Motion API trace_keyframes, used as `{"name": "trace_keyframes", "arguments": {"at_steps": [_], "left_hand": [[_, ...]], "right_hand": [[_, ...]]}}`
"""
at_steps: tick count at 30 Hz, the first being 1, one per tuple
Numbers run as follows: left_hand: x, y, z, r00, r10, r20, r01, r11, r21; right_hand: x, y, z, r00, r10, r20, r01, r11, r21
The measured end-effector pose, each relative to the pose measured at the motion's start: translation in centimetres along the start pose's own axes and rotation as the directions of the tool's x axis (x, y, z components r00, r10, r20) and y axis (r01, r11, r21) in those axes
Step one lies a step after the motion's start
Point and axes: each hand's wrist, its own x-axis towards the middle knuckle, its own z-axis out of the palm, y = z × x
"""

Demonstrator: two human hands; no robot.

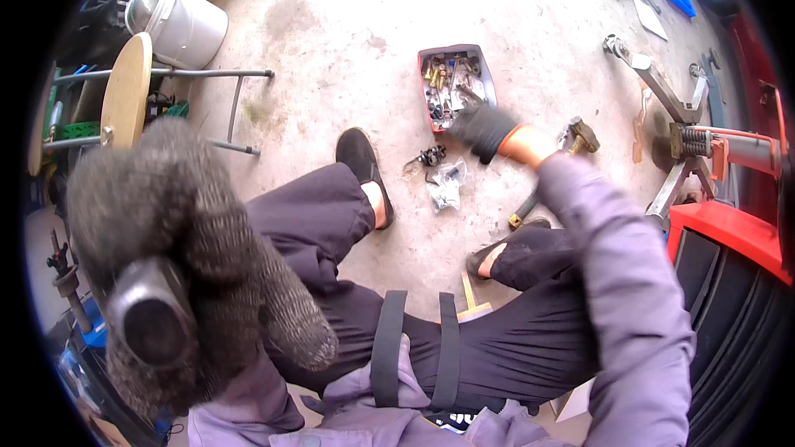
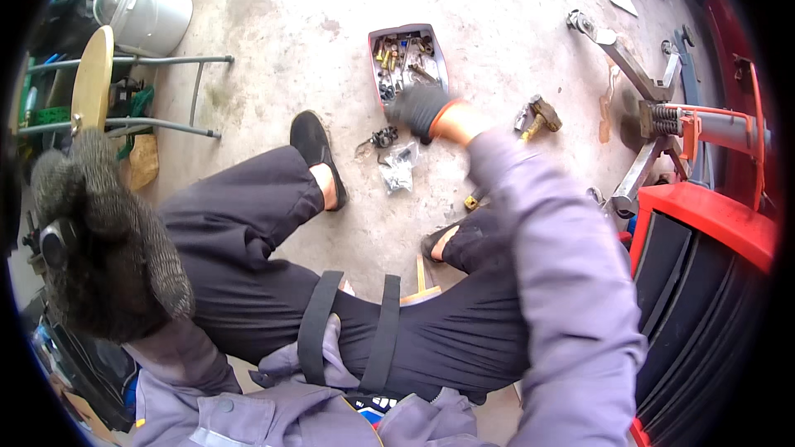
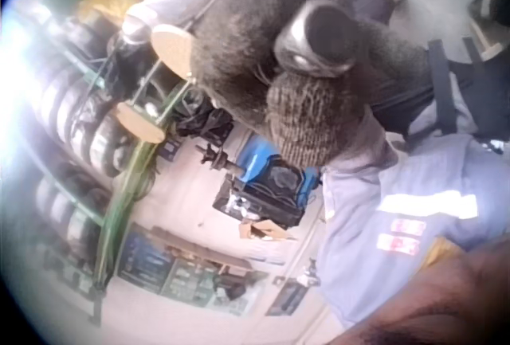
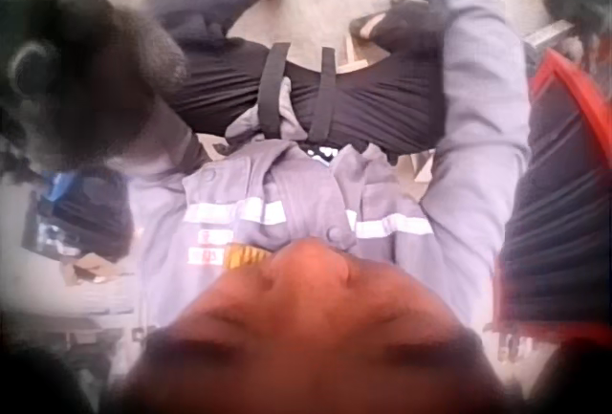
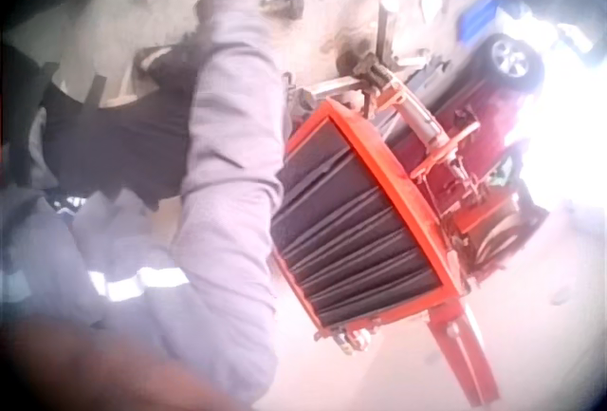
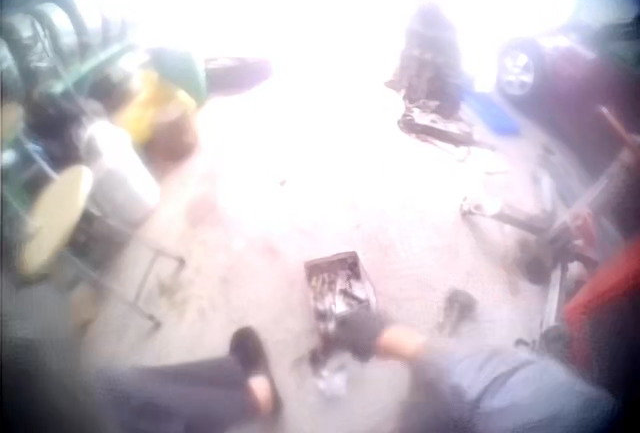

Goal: The person sits on the floor in a garage and assembles small mechanical parts, including a cylindrical component and a metal clip, using their gloved hands. They retrieve parts from a red box and a blue tray, then fit them together.

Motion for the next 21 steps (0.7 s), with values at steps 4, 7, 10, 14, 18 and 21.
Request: {"name": "trace_keyframes", "arguments": {"at_steps": [4,7,10,14,18,21], "left_hand": [[1.0,1.1,-0.7,0.98,-0.107,0.169,0.06,0.963,0.263],[0.2,1.6,-1.1,0.932,-0.256,0.257,-0.291,-0.106,0.951],[0.0,3.2,-0.5,0.902,-0.356,0.246,-0.388,-0.916,0.098],[-0.8,2.3,0.0,0.993,-0.114,0.018,-0.033,-0.135,0.99],[-1.3,1.7,-0.1,0.99,-0.091,-0.106,0.117,0.128,0.985],[-1.5,1.5,-0.2,0.988,-0.092,-0.122,0.135,0.152,0.979]], "right_hand": [[6.7,9.8,18.6,0.983,0.095,-0.156,-0.137,0.949,-0.284],[7.6,10.1,23.5,0.9,0.21,-0.382,-0.324,0.909,-0.263],[7.7,8.3,23.3,0.931,0.17,-0.323,-0.276,0.907,-0.319],[7.6,9.7,23.0,0.956,0.034,-0.292,-0.185,0.842,-0.507],[7.2,10.0,23.6,0.921,-0.094,-0.377,-0.167,0.78,-0.603],[7.0,9.7,23.6,0.942,-0.069,-0.328,-0.133,0.82,-0.556]]}}
